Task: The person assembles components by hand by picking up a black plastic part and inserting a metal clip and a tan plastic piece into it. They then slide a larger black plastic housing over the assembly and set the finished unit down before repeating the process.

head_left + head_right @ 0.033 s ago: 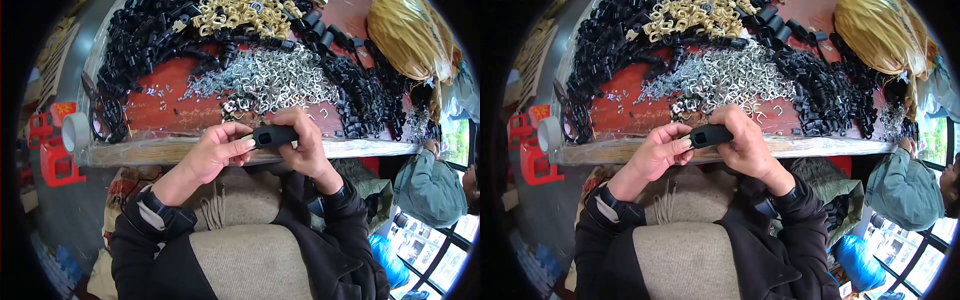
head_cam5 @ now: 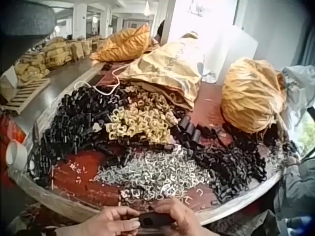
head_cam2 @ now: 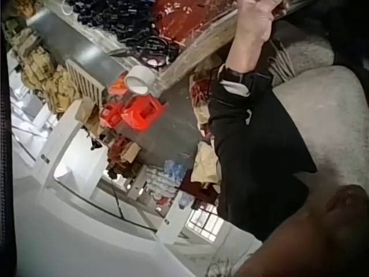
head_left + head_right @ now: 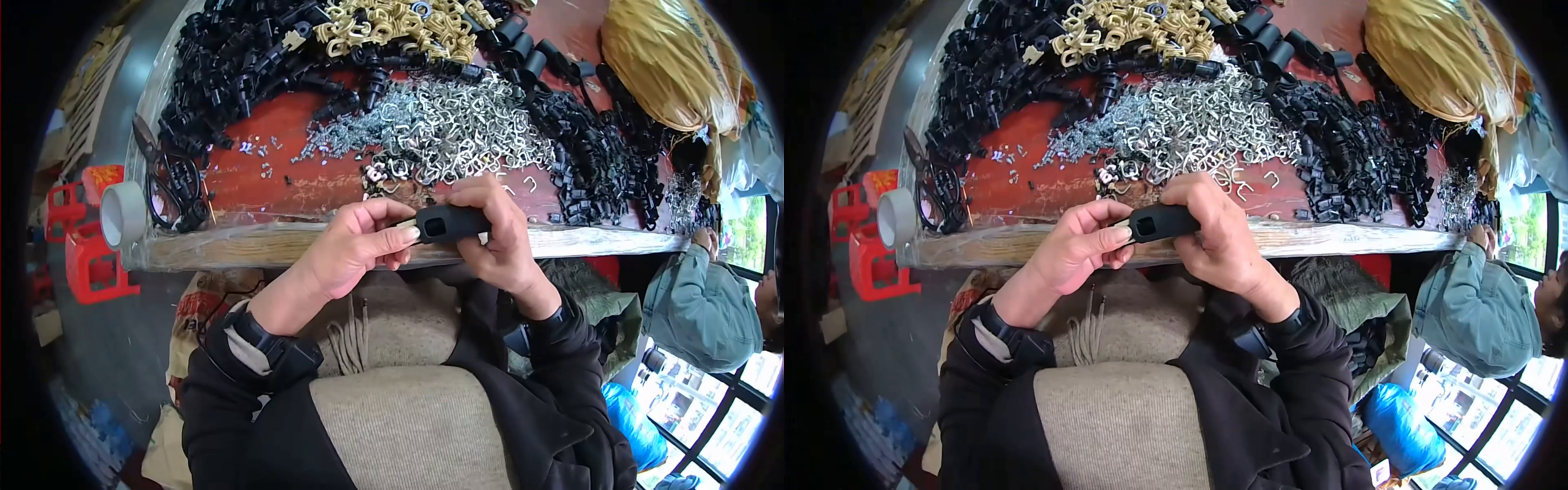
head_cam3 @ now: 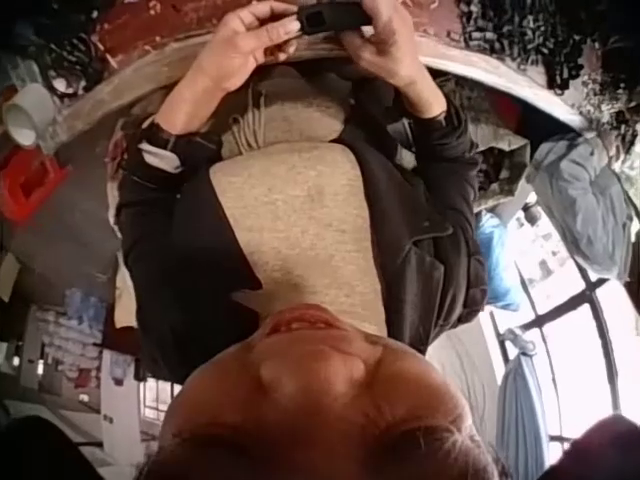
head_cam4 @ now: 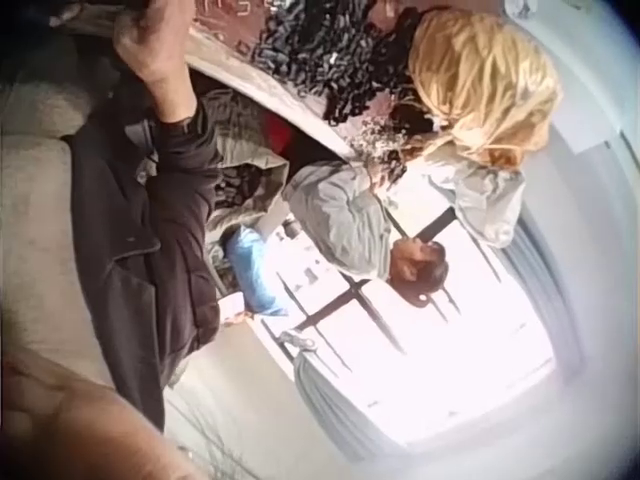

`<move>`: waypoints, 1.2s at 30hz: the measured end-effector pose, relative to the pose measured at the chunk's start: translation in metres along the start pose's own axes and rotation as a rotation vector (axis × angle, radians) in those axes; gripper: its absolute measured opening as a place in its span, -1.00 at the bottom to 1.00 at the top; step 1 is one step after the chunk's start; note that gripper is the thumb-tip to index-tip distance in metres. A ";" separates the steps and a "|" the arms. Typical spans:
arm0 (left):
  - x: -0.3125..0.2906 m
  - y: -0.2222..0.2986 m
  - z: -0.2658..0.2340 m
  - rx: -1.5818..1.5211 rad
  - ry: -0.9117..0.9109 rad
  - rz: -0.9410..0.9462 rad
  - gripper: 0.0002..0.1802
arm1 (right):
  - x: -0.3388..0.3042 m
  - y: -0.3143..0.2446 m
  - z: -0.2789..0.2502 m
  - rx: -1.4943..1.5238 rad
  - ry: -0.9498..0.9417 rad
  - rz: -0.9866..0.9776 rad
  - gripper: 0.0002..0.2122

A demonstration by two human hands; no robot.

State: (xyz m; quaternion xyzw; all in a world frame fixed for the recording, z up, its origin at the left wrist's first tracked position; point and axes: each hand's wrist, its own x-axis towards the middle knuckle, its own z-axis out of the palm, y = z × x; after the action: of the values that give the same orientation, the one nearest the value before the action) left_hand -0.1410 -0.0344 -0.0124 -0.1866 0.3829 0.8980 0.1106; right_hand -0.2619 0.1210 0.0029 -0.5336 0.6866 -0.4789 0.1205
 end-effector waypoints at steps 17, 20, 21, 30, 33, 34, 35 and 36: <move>-0.002 0.002 0.003 0.125 0.026 -0.110 -0.63 | -0.036 -0.016 0.034 -0.144 0.184 0.051 -0.54; -0.002 0.003 0.006 0.152 0.056 -0.093 -0.58 | -0.037 -0.019 0.026 -0.108 0.091 0.106 -0.57; -0.002 0.003 0.007 0.165 0.069 -0.086 -0.55 | -0.037 -0.021 0.022 -0.091 0.046 0.135 -0.58; -0.002 0.004 0.006 0.127 -0.024 -0.023 -0.42 | 0.004 -0.003 0.002 0.332 -0.385 0.011 -0.26; -0.004 0.006 0.007 0.169 -0.021 -0.034 -0.40 | 0.010 0.004 0.011 0.463 -0.482 -0.028 -0.22; -0.004 0.006 0.007 0.169 -0.018 -0.032 -0.40 | 0.012 0.003 0.013 0.464 -0.483 -0.030 -0.22; -0.005 0.006 0.008 0.150 -0.002 -0.037 -0.40 | 0.012 0.000 0.013 0.509 -0.464 0.033 -0.21; -0.004 0.006 0.008 0.130 0.012 -0.042 -0.40 | 0.013 -0.003 0.013 0.554 -0.444 0.096 -0.21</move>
State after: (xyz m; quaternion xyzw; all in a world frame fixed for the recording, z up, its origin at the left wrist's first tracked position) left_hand -0.1413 -0.0330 -0.0014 -0.1925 0.4371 0.8675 0.1389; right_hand -0.2564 0.1035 0.0026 -0.5388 0.5121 -0.5129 0.4294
